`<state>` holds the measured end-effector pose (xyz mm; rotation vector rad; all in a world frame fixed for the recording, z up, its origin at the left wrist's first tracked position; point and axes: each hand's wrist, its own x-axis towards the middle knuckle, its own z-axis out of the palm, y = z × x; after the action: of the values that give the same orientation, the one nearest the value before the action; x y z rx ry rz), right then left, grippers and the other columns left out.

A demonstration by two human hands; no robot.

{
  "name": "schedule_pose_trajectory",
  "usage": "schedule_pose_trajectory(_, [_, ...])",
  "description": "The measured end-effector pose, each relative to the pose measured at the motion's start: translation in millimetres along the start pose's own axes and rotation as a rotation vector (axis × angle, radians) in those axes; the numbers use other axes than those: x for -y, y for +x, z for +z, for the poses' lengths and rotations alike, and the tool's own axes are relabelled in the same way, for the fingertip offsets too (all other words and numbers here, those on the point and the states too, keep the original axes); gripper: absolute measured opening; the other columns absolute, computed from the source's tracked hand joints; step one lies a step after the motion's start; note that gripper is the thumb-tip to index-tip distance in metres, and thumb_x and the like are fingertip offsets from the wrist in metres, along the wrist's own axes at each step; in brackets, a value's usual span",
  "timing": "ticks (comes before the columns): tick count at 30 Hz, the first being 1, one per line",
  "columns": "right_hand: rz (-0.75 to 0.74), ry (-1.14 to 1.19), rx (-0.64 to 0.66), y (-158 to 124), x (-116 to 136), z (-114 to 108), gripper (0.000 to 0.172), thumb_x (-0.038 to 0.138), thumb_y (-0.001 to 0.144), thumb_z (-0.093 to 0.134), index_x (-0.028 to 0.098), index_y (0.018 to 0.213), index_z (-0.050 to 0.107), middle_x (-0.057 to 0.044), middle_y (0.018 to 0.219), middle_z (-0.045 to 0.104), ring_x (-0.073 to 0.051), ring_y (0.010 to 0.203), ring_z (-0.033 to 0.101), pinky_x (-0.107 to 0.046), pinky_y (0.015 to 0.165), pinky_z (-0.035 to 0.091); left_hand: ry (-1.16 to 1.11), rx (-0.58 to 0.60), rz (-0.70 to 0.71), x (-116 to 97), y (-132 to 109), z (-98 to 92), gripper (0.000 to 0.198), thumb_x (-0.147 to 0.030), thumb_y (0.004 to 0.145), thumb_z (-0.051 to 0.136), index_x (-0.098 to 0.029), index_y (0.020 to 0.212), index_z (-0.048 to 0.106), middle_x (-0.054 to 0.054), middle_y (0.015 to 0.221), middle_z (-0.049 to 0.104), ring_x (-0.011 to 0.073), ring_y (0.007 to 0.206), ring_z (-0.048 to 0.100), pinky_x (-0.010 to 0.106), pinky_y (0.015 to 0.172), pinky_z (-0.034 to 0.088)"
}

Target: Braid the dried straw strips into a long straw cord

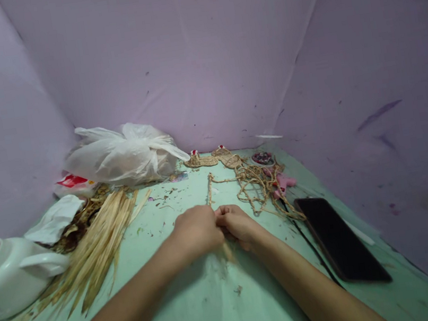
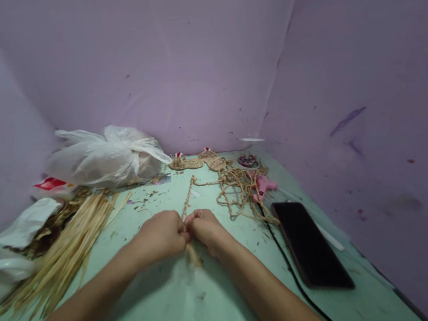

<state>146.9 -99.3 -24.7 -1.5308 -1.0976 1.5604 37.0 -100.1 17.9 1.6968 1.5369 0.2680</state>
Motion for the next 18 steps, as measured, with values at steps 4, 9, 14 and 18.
schedule_pose_trajectory(4, [-0.045,-0.047,0.097,1.1,-0.5,-4.2,0.006,0.014,0.054,0.044,0.016,0.051,0.049,0.009,0.033,0.029,-0.004,0.031,0.019,-0.022,0.037,0.009,-0.114,-0.069,-0.097,13.0,16.4,-21.7,0.013,-0.023,0.064,0.05,-0.013,0.062,0.059,0.0,0.046,0.051,0.0086,0.035,0.039,0.022,0.04,0.026])
schedule_pose_trajectory(9, [-0.064,0.01,0.139,2.2,-0.7,-7.0,0.003,0.013,0.054,0.046,0.015,0.054,0.049,0.006,0.041,0.045,-0.004,0.035,0.028,-0.02,0.038,0.014,-0.394,0.238,-0.142,17.2,25.5,-11.1,0.016,-0.013,0.064,0.044,-0.01,0.053,0.056,-0.001,0.039,0.044,0.0058,0.031,0.035,0.019,0.035,0.024])
schedule_pose_trajectory(14, [-0.088,-0.081,0.173,4.2,0.9,-15.0,0.01,0.012,0.053,0.05,0.014,0.063,0.052,0.005,0.048,0.054,-0.003,0.035,0.029,-0.018,0.038,0.017,-0.397,0.23,-0.102,21.3,28.1,-7.2,0.012,-0.013,0.059,0.048,-0.01,0.051,0.056,-0.002,0.038,0.042,0.0059,0.03,0.035,0.019,0.034,0.026])
schedule_pose_trajectory(18, [-0.191,-0.242,0.173,11.2,-6.2,-18.4,0.011,0.011,0.053,0.053,0.013,0.064,0.053,0.001,0.054,0.058,-0.006,0.046,0.045,-0.017,0.045,0.03,-0.279,0.201,-0.109,22.7,29.6,-5.4,0.007,-0.013,0.054,0.05,-0.012,0.047,0.052,-0.001,0.037,0.043,0.0076,0.031,0.037,0.021,0.034,0.028])
